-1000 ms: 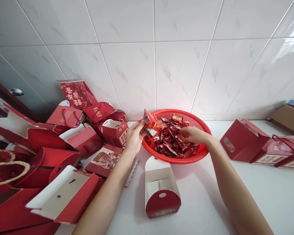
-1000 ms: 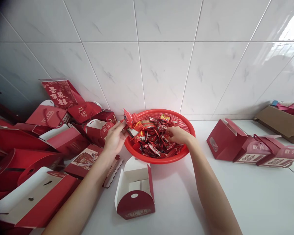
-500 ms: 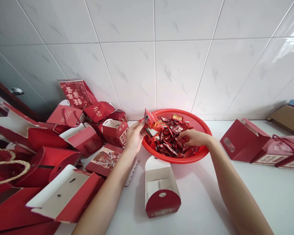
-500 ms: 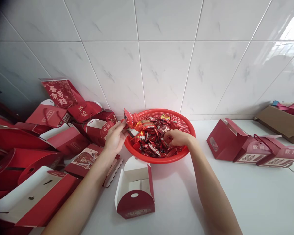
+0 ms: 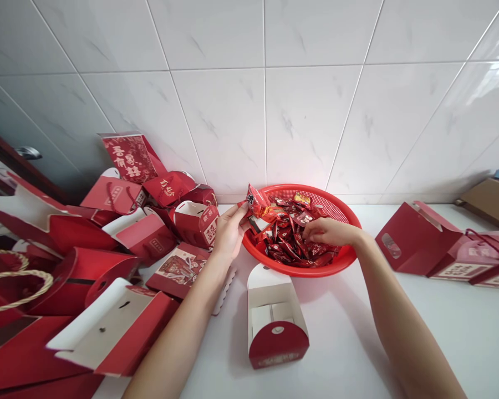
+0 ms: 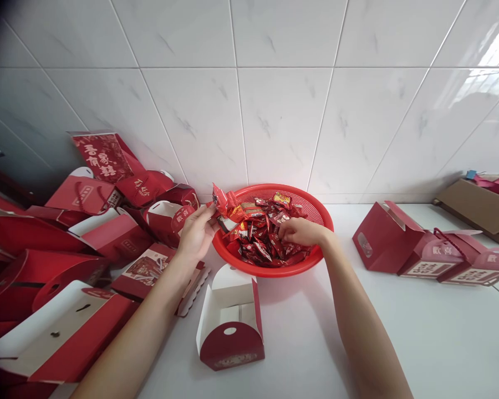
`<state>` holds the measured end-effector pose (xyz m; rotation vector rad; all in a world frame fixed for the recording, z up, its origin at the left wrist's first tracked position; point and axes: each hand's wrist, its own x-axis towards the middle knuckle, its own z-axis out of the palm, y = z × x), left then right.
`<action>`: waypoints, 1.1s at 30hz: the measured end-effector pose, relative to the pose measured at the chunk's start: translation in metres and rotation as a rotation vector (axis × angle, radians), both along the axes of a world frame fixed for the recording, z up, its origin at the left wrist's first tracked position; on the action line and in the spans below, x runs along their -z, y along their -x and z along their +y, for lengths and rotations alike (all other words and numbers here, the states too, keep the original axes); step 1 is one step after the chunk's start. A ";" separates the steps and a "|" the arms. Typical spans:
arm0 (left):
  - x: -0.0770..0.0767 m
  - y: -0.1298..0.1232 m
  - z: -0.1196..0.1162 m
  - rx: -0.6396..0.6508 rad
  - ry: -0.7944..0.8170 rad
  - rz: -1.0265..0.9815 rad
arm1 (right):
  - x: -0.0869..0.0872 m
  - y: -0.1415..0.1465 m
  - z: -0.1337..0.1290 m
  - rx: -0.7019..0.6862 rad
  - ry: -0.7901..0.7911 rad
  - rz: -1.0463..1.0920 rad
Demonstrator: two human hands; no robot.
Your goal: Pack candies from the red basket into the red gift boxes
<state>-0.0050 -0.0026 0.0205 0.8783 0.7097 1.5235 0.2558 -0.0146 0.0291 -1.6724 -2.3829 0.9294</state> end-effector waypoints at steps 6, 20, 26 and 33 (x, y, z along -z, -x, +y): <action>-0.002 -0.001 -0.002 0.004 0.006 -0.035 | 0.008 -0.001 0.001 0.048 -0.020 -0.164; 0.000 0.000 -0.001 0.005 0.008 -0.010 | 0.008 -0.003 0.001 0.098 -0.046 -0.319; -0.002 -0.001 -0.002 0.006 0.006 -0.017 | -0.001 0.003 -0.001 0.085 -0.048 -0.307; 0.001 0.001 -0.002 0.019 -0.009 0.003 | -0.001 0.006 0.001 0.111 -0.072 -0.319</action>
